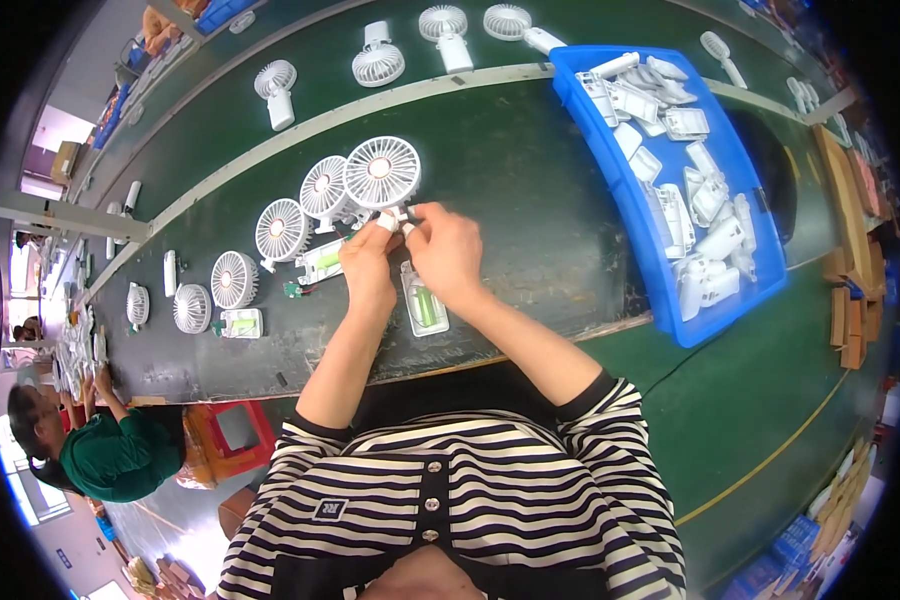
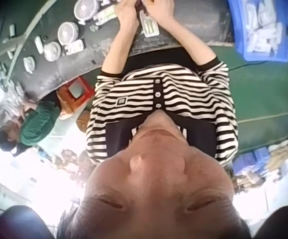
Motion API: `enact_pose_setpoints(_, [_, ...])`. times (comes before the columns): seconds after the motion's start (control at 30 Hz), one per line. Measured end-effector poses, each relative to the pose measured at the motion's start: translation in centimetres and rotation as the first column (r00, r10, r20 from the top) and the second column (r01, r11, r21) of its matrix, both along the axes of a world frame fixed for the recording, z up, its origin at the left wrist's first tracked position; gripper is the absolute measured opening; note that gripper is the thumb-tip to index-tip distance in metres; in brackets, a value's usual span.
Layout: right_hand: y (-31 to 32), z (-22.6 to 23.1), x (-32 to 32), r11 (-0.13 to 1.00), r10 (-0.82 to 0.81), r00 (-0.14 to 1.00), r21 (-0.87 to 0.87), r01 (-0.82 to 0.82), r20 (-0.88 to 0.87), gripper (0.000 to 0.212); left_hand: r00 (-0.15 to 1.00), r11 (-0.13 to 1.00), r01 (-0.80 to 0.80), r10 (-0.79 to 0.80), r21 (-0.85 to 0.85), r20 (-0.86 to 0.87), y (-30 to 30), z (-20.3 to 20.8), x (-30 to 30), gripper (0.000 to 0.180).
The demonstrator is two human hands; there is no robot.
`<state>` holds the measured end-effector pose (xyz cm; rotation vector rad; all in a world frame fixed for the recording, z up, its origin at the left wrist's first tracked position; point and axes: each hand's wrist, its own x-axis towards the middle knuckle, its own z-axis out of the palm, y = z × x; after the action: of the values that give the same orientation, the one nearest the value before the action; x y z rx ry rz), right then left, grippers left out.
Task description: The person assembles portable fans by connecting internal wiring and battery components, snapping plastic back covers from a tray onto the handles, and placing the assembled fans onto a conveyor track.
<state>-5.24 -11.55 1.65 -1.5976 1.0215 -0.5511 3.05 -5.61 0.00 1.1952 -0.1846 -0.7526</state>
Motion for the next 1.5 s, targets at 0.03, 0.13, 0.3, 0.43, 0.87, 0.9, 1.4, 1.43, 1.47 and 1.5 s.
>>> enact_pose_setpoints(0.03, [0.0,-0.4,-0.2,0.888,-0.015,1.000,-0.459,0.016,0.006,0.019,0.998,0.999,-0.010,0.008,0.034,0.059,-0.1,-0.3,0.0,0.014])
enact_pose_setpoints(0.13, [-0.2,-0.9,-0.5,0.530,-0.023,1.000,-0.848,0.006,-0.007,0.014,0.984,0.997,-0.028,0.015,0.070,0.178,-0.5,-1.3,0.1,0.015])
enact_pose_setpoints(0.3, [-0.3,-1.1,-0.5,0.448,-0.058,0.975,-0.878,-0.168,-0.216,0.018,0.956,0.993,-0.037,0.003,0.113,0.293,-0.8,-2.1,-0.2,0.018])
enact_pose_setpoints(0.43, [-0.5,-1.4,-0.2,0.487,-0.061,0.958,-0.846,-0.218,-0.282,0.013,0.946,0.989,-0.049,0.002,0.137,0.325,-1.0,-1.8,-0.6,0.017])
enact_pose_setpoints(0.87, [-4.1,0.0,-1.5,0.882,0.403,0.894,-0.178,-0.437,-0.196,0.021,0.970,0.987,-0.009,-0.031,0.162,0.243,-0.4,-1.7,0.4,0.015])
enact_pose_setpoints(0.9, [-4.0,-0.1,-1.5,0.867,0.381,0.897,-0.250,-0.431,-0.222,0.020,0.975,0.986,0.014,-0.051,0.168,0.215,-0.4,-1.9,0.6,0.016])
enact_pose_setpoints(1.4, [-4.9,-2.8,-1.6,0.787,-0.120,0.786,0.541,-0.296,0.606,0.027,0.599,0.927,0.132,-0.357,0.352,0.717,3.0,0.6,-0.1,0.045])
enact_pose_setpoints(1.43, [-5.0,-2.9,-2.4,0.748,-0.132,0.753,0.564,-0.351,0.644,0.036,0.491,0.901,0.096,-0.413,0.423,0.767,3.8,1.5,-0.5,0.057])
enact_pose_setpoints(1.47, [-5.5,-3.9,-3.6,0.723,-0.087,0.704,0.532,-0.442,0.704,0.041,0.337,0.877,-0.012,-0.448,0.480,0.828,4.3,1.3,-1.5,0.060])
enact_pose_setpoints(1.5, [-5.6,-4.1,-4.3,0.743,-0.090,0.719,0.527,-0.413,0.689,0.044,0.262,0.881,-0.036,-0.448,0.472,0.855,4.6,1.0,-2.4,0.059])
